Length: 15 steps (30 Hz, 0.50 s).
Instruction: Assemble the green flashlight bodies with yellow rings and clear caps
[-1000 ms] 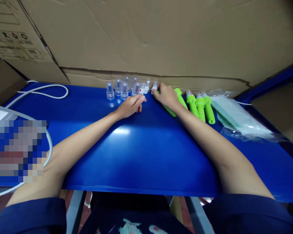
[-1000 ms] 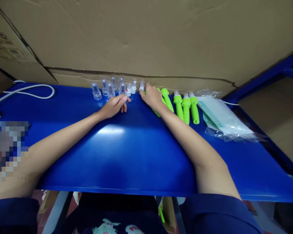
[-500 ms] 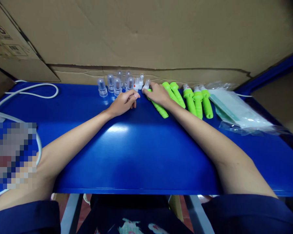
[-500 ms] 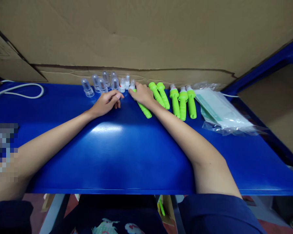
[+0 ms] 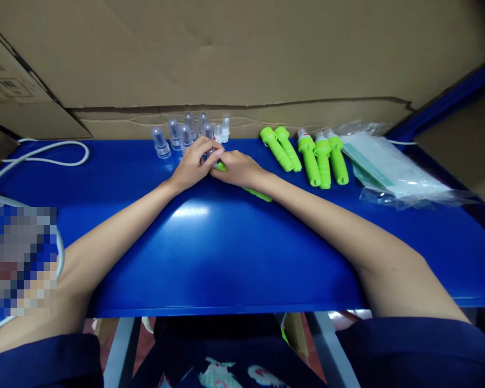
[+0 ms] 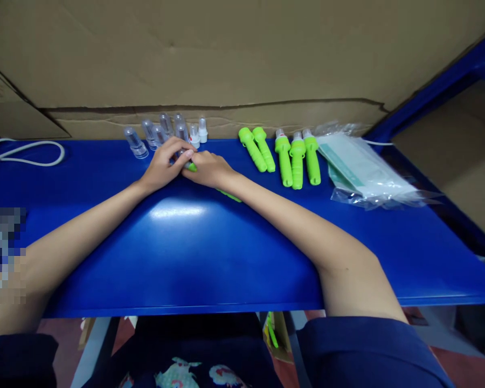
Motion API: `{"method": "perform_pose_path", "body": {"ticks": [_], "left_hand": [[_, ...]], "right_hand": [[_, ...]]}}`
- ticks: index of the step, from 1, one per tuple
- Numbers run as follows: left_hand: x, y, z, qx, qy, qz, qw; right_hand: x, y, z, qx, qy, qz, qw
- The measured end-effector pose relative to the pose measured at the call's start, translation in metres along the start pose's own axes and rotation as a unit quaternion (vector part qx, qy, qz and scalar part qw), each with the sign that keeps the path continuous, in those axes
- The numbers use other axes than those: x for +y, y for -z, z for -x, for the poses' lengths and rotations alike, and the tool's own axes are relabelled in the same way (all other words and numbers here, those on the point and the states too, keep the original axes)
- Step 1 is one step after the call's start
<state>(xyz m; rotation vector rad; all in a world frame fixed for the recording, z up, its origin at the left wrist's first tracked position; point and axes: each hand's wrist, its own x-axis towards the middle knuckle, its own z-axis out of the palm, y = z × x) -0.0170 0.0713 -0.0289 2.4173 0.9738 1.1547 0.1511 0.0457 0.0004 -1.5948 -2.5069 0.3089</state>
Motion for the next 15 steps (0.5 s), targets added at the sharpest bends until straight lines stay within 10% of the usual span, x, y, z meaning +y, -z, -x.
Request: {"method": "perform_pose_path", "body": {"ticks": [7,15], "left_hand": [[-0.004,-0.003,-0.001,0.062,0.079,0.018,0.995],[-0.006,-0.005,-0.002,-0.017,0.091,0.031,0.995]], "right_hand": [[0.004,-0.002,0.002,0.049,-0.005,0.058,0.997],[0.021,0.005,-0.004,0.049,0.001,0.086,0.995]]}}
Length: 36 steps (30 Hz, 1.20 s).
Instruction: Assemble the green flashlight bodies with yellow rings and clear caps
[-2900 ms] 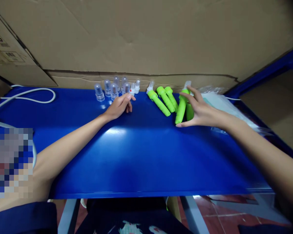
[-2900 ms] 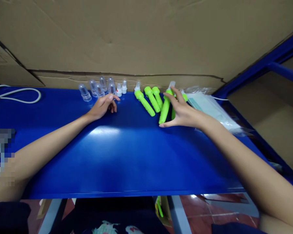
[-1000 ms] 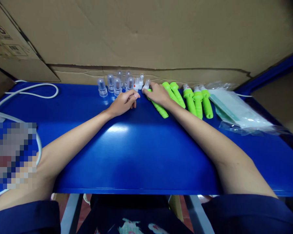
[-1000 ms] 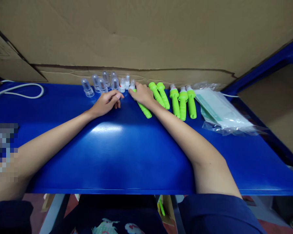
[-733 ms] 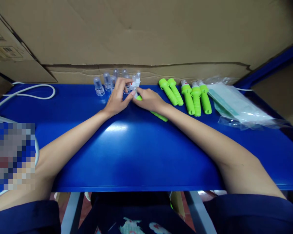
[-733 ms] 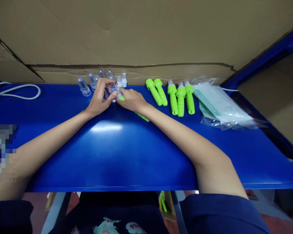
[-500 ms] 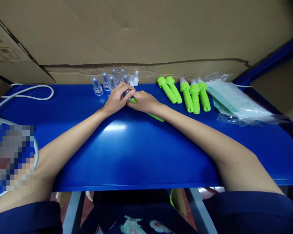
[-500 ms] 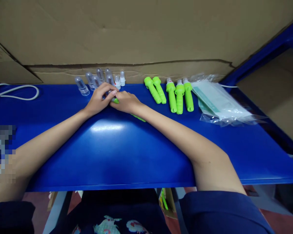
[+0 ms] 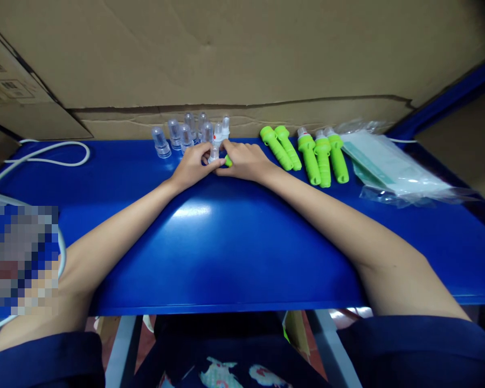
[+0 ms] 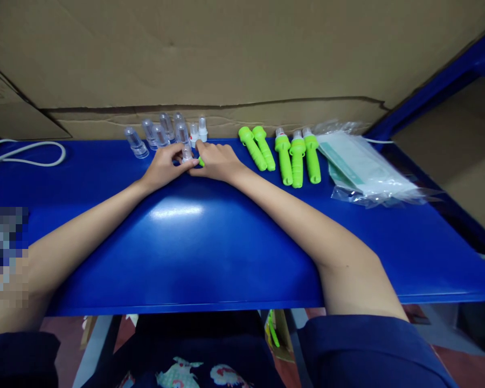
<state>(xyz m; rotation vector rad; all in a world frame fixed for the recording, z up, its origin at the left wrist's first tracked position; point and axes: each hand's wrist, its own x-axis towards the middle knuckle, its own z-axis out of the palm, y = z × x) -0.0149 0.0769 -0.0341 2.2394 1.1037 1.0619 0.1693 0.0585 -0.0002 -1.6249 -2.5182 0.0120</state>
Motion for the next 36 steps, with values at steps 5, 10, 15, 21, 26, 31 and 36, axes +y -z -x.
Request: {"method": "perform_pose_path", "body": {"ticks": [5,10,15,21,26,31,36], "left_hand": [[0.000,0.001,-0.001,0.044,0.025,0.090,0.995],[-0.007,0.002,-0.003,0.090,0.018,0.150,0.984],[-0.013,0.003,-0.004,0.072,0.017,0.135,0.988],[-0.021,0.003,-0.006,0.041,0.029,0.157,0.986],[-0.024,0.002,-0.007,0.041,0.043,0.195,0.979],[-0.021,0.003,-0.007,0.045,0.042,0.187,0.980],[-0.016,0.005,-0.007,0.028,0.035,0.153,0.987]], "right_hand": [[0.004,-0.001,-0.002,-0.009,0.016,-0.034,0.999],[0.002,0.001,0.001,-0.003,0.060,-0.054,0.997],[-0.003,0.000,0.005,0.027,0.088,-0.078,0.993],[-0.003,0.000,0.007,0.027,0.088,-0.097,0.991],[-0.002,0.000,0.007,0.023,0.085,-0.110,0.990],[-0.001,0.003,0.004,0.026,0.073,-0.126,0.989],[0.001,0.002,0.002,0.027,0.071,-0.120,0.990]]}}
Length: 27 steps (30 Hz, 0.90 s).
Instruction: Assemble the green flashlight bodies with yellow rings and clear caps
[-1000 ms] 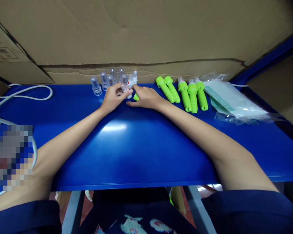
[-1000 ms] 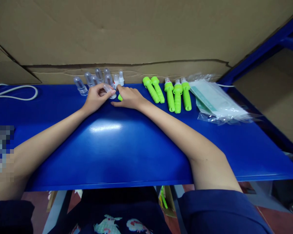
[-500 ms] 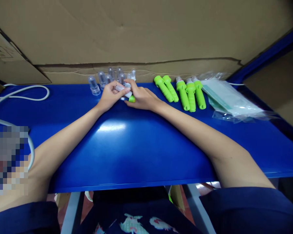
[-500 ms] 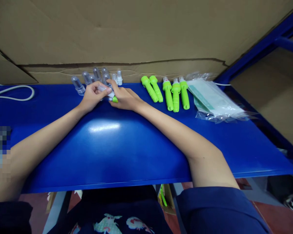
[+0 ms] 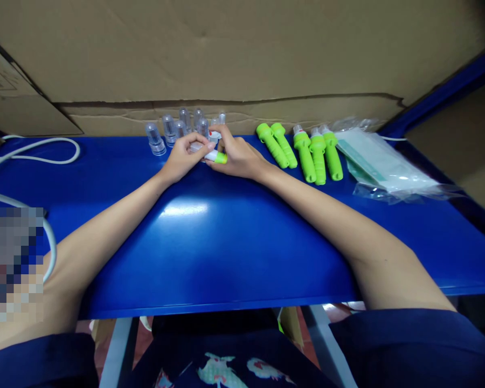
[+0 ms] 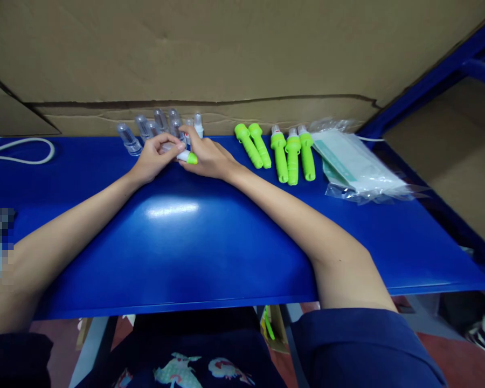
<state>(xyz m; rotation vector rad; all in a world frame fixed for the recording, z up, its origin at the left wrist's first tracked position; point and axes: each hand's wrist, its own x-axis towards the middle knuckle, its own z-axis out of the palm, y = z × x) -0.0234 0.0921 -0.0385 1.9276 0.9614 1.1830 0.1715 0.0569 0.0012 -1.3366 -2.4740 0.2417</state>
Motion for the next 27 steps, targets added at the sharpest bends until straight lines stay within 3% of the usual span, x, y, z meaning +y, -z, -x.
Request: {"method": "perform_pose_path", "body": {"ticks": [6,10,16,21,27], "left_hand": [[0.000,0.000,0.000,-0.020,0.008,-0.012,1.000],[-0.003,-0.001,-0.002,0.001,0.002,-0.009,1.000],[-0.003,-0.001,-0.001,-0.015,0.003,0.007,1.000],[-0.002,0.000,0.000,-0.001,0.032,0.049,0.998],[0.005,0.000,0.001,-0.025,0.021,0.021,0.999]], "right_hand": [[0.010,-0.013,0.000,0.038,0.072,0.037,0.996],[0.010,-0.017,0.002,0.046,0.124,0.134,0.982],[0.001,-0.024,0.003,0.058,0.081,0.240,0.966],[0.005,-0.036,0.000,0.120,0.048,0.244,0.961],[0.013,-0.040,-0.004,0.132,0.049,0.221,0.965]]}}
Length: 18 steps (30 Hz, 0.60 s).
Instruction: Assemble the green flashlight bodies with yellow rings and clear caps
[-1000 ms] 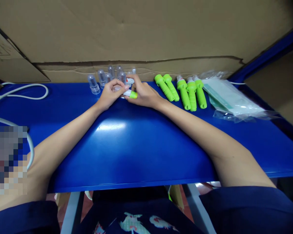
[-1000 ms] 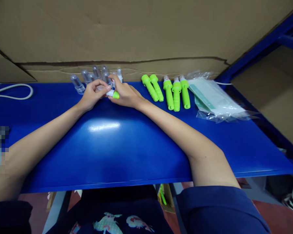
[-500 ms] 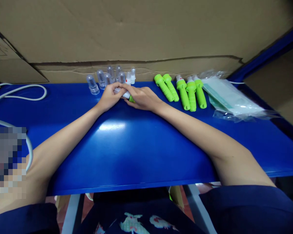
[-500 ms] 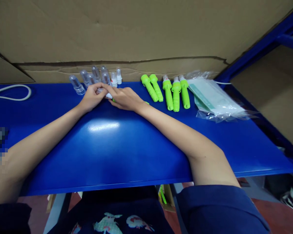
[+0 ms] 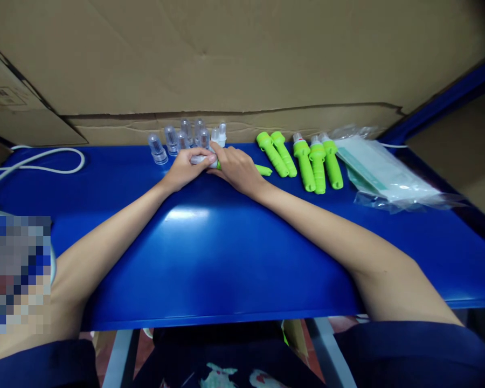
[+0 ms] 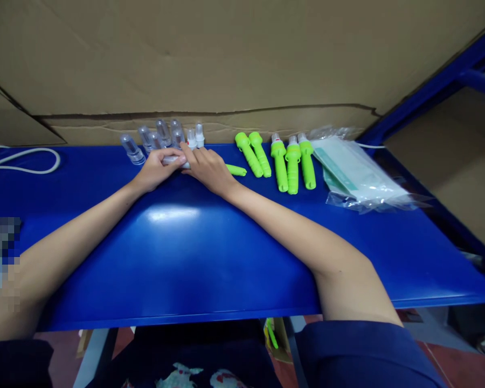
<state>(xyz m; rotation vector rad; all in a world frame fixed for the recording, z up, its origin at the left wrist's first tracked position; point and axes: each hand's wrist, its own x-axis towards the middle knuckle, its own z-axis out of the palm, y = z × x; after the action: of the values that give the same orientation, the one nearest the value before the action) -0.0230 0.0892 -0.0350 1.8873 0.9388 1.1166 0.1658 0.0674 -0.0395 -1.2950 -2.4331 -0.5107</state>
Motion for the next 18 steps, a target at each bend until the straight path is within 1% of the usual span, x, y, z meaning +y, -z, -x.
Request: {"method": "perform_pose_path", "body": {"ticks": [4,8,12,18], "left_hand": [[0.0024,0.0015,0.0008,-0.021,0.016,0.010,1.000],[0.0000,0.0017,0.0010,-0.013,0.041,0.040,0.998],[-0.0008,0.0015,0.0004,0.000,0.050,0.062,0.997],[0.0019,0.0029,0.0005,-0.002,0.056,0.032,0.998]], "right_hand": [[0.0061,-0.0069,0.0007,-0.004,0.025,-0.037,0.999],[0.0066,-0.0086,0.0001,-0.017,0.025,-0.049,0.998],[0.0035,-0.0035,-0.0026,-0.033,0.027,-0.042,0.998],[0.0036,-0.0018,-0.0040,-0.044,0.046,-0.042,0.997]]}}
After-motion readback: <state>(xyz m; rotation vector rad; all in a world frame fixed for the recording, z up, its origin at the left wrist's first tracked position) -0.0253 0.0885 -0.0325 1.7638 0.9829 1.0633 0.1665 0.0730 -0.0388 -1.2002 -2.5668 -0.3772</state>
